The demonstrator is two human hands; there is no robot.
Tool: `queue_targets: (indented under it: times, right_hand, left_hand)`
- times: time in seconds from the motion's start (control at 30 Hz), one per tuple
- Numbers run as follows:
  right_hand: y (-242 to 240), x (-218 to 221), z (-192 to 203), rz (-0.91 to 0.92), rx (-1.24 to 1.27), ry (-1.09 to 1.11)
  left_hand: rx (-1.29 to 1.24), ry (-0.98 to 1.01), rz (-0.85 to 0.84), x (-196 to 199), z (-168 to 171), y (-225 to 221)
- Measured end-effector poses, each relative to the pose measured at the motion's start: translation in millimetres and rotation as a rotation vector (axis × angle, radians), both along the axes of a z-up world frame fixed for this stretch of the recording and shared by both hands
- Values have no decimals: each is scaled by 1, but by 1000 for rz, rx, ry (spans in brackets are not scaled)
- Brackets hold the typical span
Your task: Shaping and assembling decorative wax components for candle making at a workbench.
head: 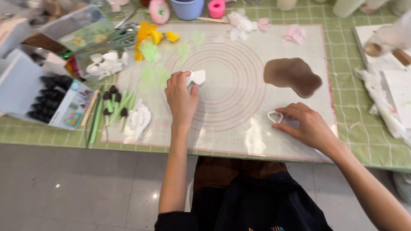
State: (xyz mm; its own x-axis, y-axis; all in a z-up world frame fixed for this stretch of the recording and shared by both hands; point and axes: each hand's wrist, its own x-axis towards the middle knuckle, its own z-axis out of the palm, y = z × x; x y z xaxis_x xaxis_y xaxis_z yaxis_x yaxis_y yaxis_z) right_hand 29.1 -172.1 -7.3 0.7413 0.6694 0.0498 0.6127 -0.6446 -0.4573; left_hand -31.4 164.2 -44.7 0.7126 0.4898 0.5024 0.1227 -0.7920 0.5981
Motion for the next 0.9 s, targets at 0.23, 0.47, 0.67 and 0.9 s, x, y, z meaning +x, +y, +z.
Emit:
queue_targets:
  times: [0.23, 0.47, 0.67, 0.9]
  right_hand:
    - [49, -9, 9, 120, 182, 61]
    - [96, 1, 9, 278, 137, 144]
    - [115, 5, 1, 440, 140, 18]
    - [132, 15, -9, 495, 197, -26]
  left_hand:
    - [-99, 193, 80, -1, -19, 36]
    - [110, -1, 25, -10, -8, 27]
    - [22, 213, -248, 29, 2, 4]
    - [87, 183, -227, -3, -9, 19]
